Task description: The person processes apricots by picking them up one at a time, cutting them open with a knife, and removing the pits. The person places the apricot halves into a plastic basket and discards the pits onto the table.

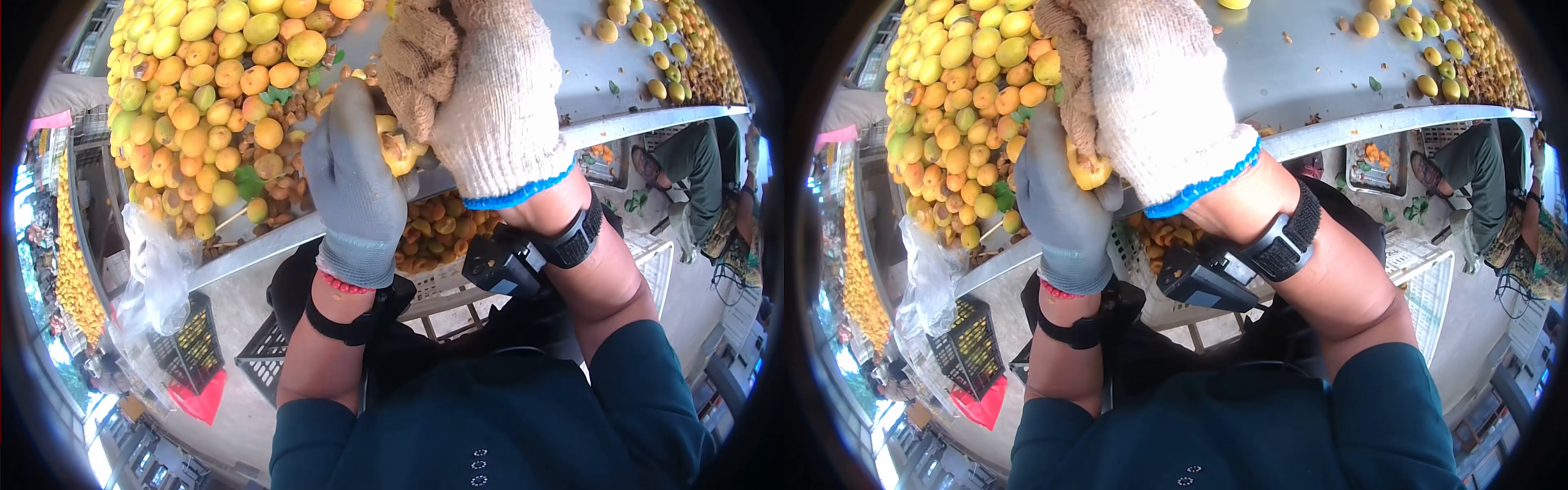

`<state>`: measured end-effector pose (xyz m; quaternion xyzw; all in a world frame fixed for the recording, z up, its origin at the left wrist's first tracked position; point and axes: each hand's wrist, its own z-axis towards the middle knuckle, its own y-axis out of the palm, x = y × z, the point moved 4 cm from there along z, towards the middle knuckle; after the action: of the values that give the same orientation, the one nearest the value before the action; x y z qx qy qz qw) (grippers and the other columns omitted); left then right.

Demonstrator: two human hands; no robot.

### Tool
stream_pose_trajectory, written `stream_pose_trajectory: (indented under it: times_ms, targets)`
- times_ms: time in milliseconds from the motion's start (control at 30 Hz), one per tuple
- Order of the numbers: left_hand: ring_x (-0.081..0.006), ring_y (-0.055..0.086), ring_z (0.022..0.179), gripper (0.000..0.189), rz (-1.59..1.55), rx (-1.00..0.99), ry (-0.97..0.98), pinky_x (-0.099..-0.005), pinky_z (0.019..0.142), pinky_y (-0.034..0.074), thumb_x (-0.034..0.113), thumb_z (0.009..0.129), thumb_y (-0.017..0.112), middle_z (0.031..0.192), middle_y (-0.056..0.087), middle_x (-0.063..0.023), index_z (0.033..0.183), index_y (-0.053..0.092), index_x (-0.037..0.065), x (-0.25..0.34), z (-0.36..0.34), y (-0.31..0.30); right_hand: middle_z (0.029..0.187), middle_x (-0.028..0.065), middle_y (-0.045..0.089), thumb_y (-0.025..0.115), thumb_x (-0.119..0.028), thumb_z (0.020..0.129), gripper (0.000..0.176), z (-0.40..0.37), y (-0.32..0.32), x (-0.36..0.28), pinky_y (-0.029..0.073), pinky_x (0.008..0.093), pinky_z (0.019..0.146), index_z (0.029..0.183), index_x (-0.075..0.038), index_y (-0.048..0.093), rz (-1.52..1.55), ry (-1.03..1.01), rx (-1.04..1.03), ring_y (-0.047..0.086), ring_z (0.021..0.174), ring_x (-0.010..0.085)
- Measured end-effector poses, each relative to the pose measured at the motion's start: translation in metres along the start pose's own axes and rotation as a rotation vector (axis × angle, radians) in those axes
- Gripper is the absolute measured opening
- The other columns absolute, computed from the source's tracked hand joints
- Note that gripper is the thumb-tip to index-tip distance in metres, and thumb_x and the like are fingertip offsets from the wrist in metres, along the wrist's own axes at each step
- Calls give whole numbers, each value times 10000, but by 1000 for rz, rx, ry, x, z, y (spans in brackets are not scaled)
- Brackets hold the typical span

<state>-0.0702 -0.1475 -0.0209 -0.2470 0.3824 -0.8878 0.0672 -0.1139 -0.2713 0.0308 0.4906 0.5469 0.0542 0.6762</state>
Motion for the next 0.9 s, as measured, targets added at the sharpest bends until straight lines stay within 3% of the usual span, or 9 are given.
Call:
stream_pose_trajectory:
  times_ms: [167,333,500,533,667,733,767,833,900]
  targets:
    - [-332,612,812,557,6,17,-33,-395,743,496,52,678,666,929,617,-156,1210,524,-32,-3,3,1,604,-42,393,429,-357,1046,310,14,-8,11,302,252,379,793,-178,430,326,186,79,361,451,94]
    - [-279,629,814,432,-500,-80,-389,-364,730,505,42,810,595,961,631,-150,1228,521,-35,-8,8,13,596,-40,386,451,-340,1039,304,17,-19,19,302,254,382,782,-180,426,242,44,16,359,453,101]
    - [-231,643,807,326,-615,-140,-408,-334,701,509,46,931,524,988,641,-149,1246,517,-39,-3,6,14,604,-1,414,468,-313,1025,304,2,-2,-4,346,258,407,789,-123,445,159,79,3,409,458,125]
    - [-225,642,799,317,-612,-145,-383,-328,682,506,58,947,511,990,639,-153,1248,516,-40,-2,6,13,610,7,423,470,-299,1022,286,3,2,-8,359,257,421,808,-110,459,32,108,18,419,460,130]
    - [-176,629,731,352,-938,-251,-750,-297,544,474,198,1002,493,953,623,-162,1241,493,-60,-5,10,11,634,30,453,470,-249,1009,214,15,11,-13,397,253,477,895,-72,509,-483,147,47,444,468,142]
    - [-194,624,742,365,-644,-88,-458,-305,523,472,192,995,505,967,603,-183,1241,482,-76,-10,11,8,630,21,454,472,-248,1008,201,12,3,-10,403,260,487,910,-80,523,-155,127,-44,447,478,141]
    - [-224,621,771,362,-263,90,-72,-320,537,479,150,974,520,989,586,-202,1243,475,-88,-8,9,12,624,14,453,475,-255,1009,202,9,5,-12,407,270,487,911,-86,527,42,165,-10,450,486,141]
    - [-284,611,810,381,57,227,282,-352,589,495,60,914,549,1029,555,-230,1246,464,-108,2,-2,19,625,2,455,486,-267,1011,202,4,3,-13,414,290,485,912,-97,532,257,155,-9,454,501,143]
    - [-335,596,837,436,-45,174,215,-385,668,509,-21,843,571,1054,531,-244,1251,455,-123,7,-4,19,639,4,464,492,-261,1007,193,3,0,-9,421,295,492,917,-95,532,284,132,-26,463,513,147]
